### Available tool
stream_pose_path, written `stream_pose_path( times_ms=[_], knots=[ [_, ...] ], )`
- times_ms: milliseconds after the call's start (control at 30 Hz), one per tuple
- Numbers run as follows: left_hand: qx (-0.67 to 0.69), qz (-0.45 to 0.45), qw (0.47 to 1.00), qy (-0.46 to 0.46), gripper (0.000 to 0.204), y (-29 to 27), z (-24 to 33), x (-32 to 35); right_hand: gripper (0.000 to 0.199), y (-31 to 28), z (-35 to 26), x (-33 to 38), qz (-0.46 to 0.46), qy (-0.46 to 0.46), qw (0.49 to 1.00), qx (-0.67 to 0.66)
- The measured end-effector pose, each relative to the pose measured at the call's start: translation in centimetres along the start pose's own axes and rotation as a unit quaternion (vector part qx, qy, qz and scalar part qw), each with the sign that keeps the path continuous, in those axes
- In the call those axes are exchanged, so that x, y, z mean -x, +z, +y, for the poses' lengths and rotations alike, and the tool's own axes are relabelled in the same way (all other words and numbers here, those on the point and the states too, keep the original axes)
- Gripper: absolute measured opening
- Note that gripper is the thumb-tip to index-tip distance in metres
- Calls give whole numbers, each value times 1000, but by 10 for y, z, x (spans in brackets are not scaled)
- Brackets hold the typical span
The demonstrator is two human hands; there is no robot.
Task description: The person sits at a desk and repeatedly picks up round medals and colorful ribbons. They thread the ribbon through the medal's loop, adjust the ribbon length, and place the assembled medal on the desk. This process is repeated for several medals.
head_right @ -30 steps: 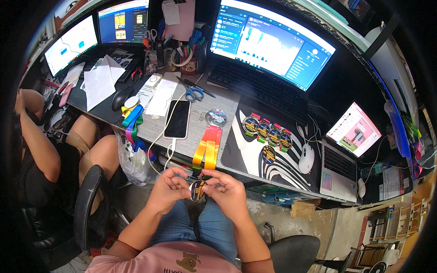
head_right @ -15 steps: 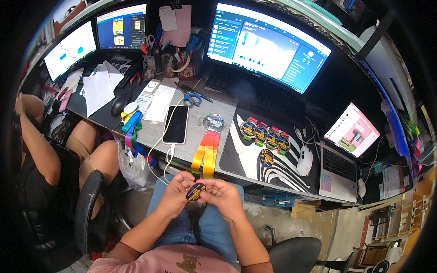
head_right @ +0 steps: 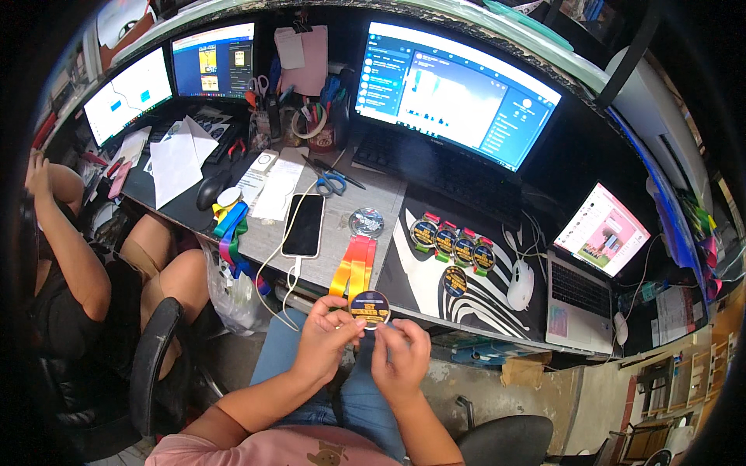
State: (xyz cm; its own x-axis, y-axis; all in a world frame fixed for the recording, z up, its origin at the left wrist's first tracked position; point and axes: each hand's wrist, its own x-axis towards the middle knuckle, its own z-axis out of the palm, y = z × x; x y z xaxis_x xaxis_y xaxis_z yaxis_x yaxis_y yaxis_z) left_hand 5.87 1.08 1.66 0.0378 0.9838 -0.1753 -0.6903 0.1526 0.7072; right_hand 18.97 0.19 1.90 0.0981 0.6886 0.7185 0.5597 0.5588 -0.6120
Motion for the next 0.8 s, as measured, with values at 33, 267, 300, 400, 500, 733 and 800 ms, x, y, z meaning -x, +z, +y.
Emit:
stream_pose_path(
  times_ms=[33,267,300,400,500,733,800],
  knots=[
    [-1,-9,1000,-14,45,4,0,0,27,-5,1,0,-22,-48,996,75],
    [-546,-75,797,246,63,8,10,-50,29,-39,25,-15,30,-106,980,163],
    [-593,-13,745,305,65,-1,5,-81,28,-43,25,-16,48,-94,979,172],
    [-678,103,670,284,71,0,13,-151,24,-51,23,-14,82,-63,980,169],
    [-721,116,648,219,65,-1,25,-181,22,-52,18,-9,78,-41,984,157],
    [-650,85,676,338,42,-9,31,-185,19,-59,17,-7,81,-9,986,142],
    [-613,61,727,302,31,-7,33,-172,19,-60,19,-5,91,17,990,105]
  ],
)
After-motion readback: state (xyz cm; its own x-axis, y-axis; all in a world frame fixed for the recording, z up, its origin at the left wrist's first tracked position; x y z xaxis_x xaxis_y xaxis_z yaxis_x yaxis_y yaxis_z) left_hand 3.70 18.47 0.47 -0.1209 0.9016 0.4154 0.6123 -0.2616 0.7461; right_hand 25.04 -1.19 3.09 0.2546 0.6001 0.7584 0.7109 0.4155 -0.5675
